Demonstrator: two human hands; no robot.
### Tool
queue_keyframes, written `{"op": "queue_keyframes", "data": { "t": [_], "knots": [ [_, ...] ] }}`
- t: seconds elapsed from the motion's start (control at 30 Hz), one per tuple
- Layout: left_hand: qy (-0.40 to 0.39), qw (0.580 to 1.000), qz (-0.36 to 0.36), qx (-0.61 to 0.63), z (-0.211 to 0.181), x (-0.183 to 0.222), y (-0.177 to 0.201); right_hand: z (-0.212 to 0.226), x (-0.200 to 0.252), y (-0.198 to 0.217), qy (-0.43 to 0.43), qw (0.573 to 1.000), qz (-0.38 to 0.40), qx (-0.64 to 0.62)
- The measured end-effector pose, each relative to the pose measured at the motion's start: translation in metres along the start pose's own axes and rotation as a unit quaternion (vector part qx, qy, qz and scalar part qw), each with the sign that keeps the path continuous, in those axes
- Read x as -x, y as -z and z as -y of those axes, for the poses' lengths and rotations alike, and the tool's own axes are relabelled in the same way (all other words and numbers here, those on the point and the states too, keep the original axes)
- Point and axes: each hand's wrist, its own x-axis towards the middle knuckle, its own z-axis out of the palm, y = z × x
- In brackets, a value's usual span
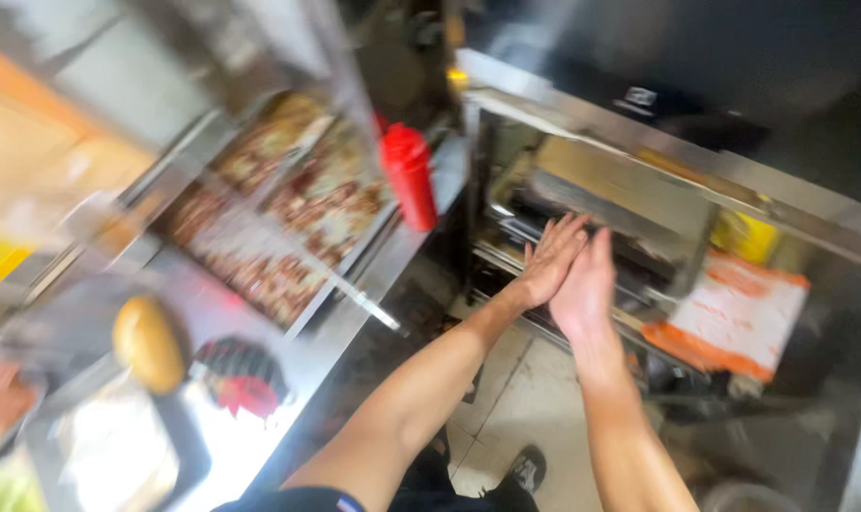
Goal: The person prepares a sandwich by adding meat and vegetables with tongs, applies sauce with a spoon, toasts the sandwich in a press, and then uses a machine to shape dough balls before placing them on a metal tray.
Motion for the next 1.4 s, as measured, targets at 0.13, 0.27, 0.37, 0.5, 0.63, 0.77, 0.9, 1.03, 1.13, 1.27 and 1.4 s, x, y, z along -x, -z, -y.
{"op": "queue_keyframes", "data": {
  "t": [0.13,0.27,0.37,0.5,0.63,0.77,0.9,1.03,1.13,1.27,1.4],
  "knots": [
    [0.01,0.897,-0.069,0.436,-0.001,0.002,-0.002,-0.006,0.018,-0.03,0.15,0.918,0.125,0.345],
    [-0.046,0.86,-0.108,0.496,-0.03,0.07,0.04,-0.026,-0.002,-0.034,0.18,0.842,0.185,0.473],
    [-0.106,0.895,-0.168,0.399,-0.057,0.149,0.077,-0.053,-0.003,-0.03,0.085,0.871,0.169,0.453],
    [-0.102,0.882,-0.326,0.325,-0.049,0.211,0.107,-0.104,0.025,-0.042,0.088,0.861,0.18,0.468],
    [-0.113,0.888,-0.323,0.306,-0.027,0.264,0.122,-0.113,0.049,-0.071,0.149,0.84,0.195,0.485],
    [-0.019,0.913,-0.249,0.323,-0.019,0.272,0.131,-0.057,0.063,-0.084,0.137,0.796,0.032,0.588],
    [0.01,0.929,-0.195,0.314,-0.003,0.246,0.116,0.017,0.083,-0.052,0.218,0.727,-0.114,0.641],
    [0.005,0.943,-0.073,0.325,-0.044,0.221,0.08,0.128,0.117,0.018,0.33,0.756,-0.184,0.534],
    [-0.003,0.95,-0.022,0.311,-0.086,0.213,0.053,0.232,0.161,0.068,0.381,0.549,-0.37,0.645],
    [-0.046,0.954,0.025,0.295,-0.097,0.193,0.003,0.338,0.21,0.106,0.478,0.482,-0.401,0.615],
    [-0.043,0.959,0.009,0.281,-0.081,0.176,-0.041,0.311,0.21,0.109,0.4,0.61,-0.292,0.619]
  ]
}}
